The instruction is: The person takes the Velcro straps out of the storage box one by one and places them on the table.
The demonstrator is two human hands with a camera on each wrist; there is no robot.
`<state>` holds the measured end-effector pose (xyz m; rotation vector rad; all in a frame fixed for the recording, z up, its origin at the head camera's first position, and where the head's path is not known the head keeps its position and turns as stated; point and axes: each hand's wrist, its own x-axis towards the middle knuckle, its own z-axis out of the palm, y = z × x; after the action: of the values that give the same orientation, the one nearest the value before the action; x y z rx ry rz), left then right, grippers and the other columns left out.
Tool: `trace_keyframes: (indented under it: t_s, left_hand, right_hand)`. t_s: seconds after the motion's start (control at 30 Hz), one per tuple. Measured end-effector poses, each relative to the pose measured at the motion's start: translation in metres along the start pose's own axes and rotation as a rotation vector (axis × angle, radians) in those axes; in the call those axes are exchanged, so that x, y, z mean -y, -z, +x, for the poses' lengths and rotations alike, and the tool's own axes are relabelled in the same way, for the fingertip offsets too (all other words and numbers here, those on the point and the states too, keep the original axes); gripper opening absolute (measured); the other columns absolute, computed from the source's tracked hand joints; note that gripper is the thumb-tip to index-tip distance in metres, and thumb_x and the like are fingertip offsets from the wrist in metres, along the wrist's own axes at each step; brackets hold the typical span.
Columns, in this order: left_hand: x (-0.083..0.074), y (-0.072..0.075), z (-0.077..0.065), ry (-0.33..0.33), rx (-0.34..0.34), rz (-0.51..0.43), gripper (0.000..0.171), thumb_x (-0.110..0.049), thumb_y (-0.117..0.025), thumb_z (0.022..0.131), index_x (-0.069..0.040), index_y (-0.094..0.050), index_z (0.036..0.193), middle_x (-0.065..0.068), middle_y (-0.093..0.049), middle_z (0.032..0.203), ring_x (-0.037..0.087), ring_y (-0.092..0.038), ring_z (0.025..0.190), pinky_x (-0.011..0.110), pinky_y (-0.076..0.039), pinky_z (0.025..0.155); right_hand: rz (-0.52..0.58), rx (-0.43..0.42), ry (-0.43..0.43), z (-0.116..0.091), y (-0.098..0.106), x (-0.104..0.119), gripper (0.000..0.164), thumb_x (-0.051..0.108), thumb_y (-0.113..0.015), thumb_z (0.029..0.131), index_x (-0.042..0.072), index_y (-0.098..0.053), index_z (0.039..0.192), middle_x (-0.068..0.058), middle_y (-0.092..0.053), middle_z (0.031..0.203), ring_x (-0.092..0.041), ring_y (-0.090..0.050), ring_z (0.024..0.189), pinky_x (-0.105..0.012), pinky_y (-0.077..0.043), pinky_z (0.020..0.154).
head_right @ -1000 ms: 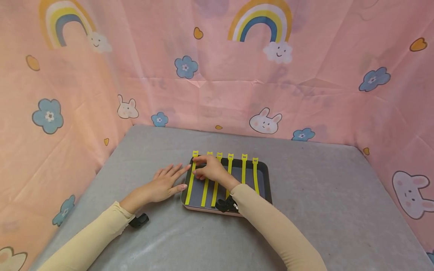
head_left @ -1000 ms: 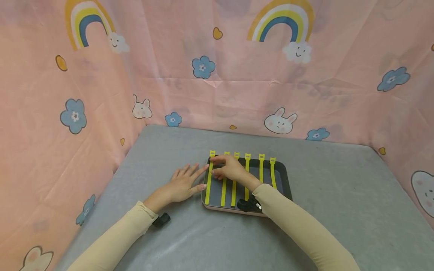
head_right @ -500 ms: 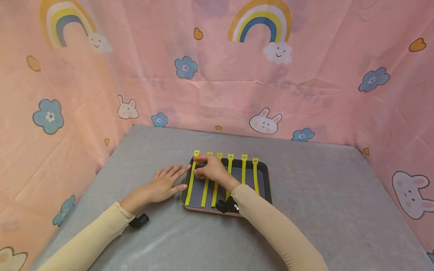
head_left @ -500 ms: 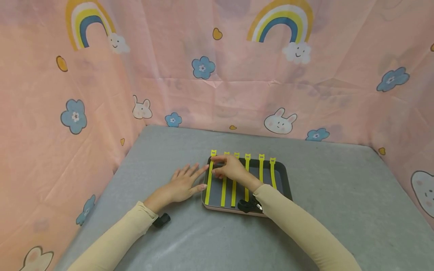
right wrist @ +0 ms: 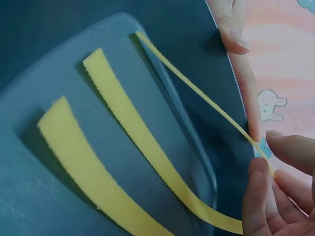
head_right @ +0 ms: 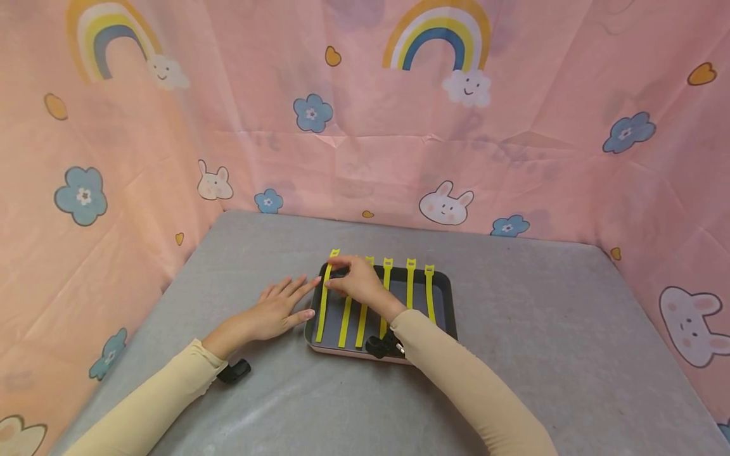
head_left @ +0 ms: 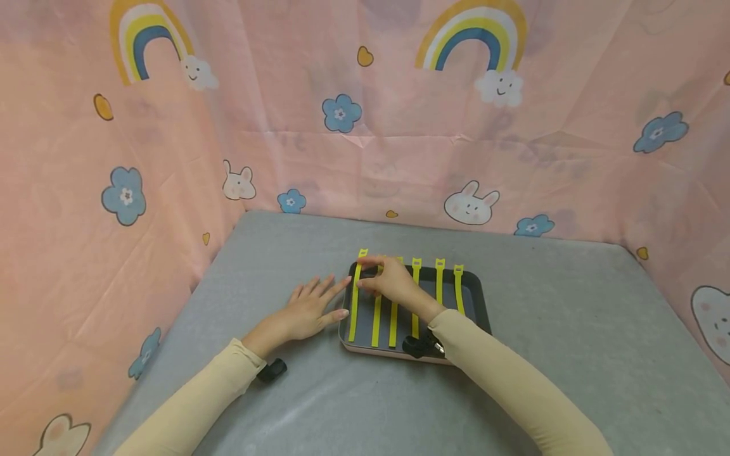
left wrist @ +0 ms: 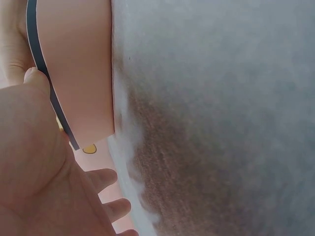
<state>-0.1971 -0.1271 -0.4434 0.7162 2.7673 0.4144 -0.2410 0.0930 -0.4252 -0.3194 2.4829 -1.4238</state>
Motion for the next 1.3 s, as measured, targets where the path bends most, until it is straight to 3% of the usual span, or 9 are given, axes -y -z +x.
trace_keyframes:
  t_s: [0.17, 0.47, 0.63, 0.83, 1.13, 1.3]
  left_hand:
    - [-0.001, 0.000, 0.000, 0.007, 0.006, -0.001, 0.069, -0.064, -0.030, 0.093, -0.040, 0.001, 0.150, 0.009, -0.009, 0.161, 0.042, -0.009, 0.147, 0.065, -0.010, 0.114]
    - [-0.001, 0.001, 0.001, 0.013, 0.010, 0.000, 0.070, -0.064, -0.030, 0.093, -0.041, 0.002, 0.150, 0.008, -0.008, 0.161, 0.041, -0.009, 0.147, 0.064, -0.010, 0.114]
    - [-0.001, 0.001, 0.001, 0.015, 0.009, 0.003, 0.070, -0.064, -0.031, 0.093, -0.040, 0.001, 0.151, 0.009, -0.009, 0.161, 0.041, -0.008, 0.147, 0.065, -0.010, 0.114]
    - [-0.001, 0.001, 0.001, 0.008, 0.006, 0.002, 0.070, -0.064, -0.030, 0.093, -0.041, 0.001, 0.150, 0.009, -0.009, 0.161, 0.041, -0.009, 0.147, 0.065, -0.011, 0.113]
    - [-0.001, 0.001, 0.001, -0.003, 0.000, -0.001, 0.069, -0.063, -0.031, 0.094, -0.040, 0.000, 0.151, 0.010, -0.011, 0.161, 0.042, -0.010, 0.147, 0.065, -0.012, 0.113]
    - [-0.003, 0.002, -0.001, -0.003, -0.002, -0.018, 0.069, -0.062, -0.032, 0.094, -0.039, -0.002, 0.151, 0.010, -0.011, 0.161, 0.042, -0.010, 0.147, 0.065, -0.011, 0.113]
  right_hand:
    - [-0.013, -0.040, 0.046, -0.002, 0.003, 0.000, 0.047, 0.024, -0.073, 0.082, 0.018, -0.060, 0.127, -0.005, -0.063, 0.120, -0.025, -0.066, 0.081, -0.033, -0.056, 0.067]
    - [0.031, -0.085, 0.105, -0.004, 0.008, 0.005, 0.040, 0.027, -0.073, 0.083, 0.023, -0.063, 0.121, -0.003, -0.064, 0.116, -0.033, -0.065, 0.085, -0.040, -0.056, 0.071]
    - [0.068, -0.079, 0.116, -0.006, 0.010, 0.009, 0.040, 0.024, -0.072, 0.083, 0.021, -0.062, 0.122, -0.005, -0.062, 0.117, -0.031, -0.066, 0.087, -0.043, -0.056, 0.074]
    - [0.095, -0.081, 0.116, -0.011, 0.013, 0.013, 0.040, 0.021, -0.072, 0.084, 0.020, -0.062, 0.122, -0.005, -0.061, 0.117, -0.020, -0.067, 0.085, -0.044, -0.057, 0.076]
    - [0.130, -0.086, 0.108, -0.018, 0.025, 0.016, 0.041, 0.022, -0.072, 0.084, 0.021, -0.060, 0.123, -0.005, -0.060, 0.120, -0.032, -0.067, 0.095, -0.051, -0.053, 0.083]
    - [0.149, -0.091, 0.109, -0.019, 0.032, 0.017, 0.043, 0.023, -0.072, 0.083, 0.021, -0.059, 0.124, -0.006, -0.058, 0.121, -0.027, -0.068, 0.091, -0.049, -0.054, 0.082]
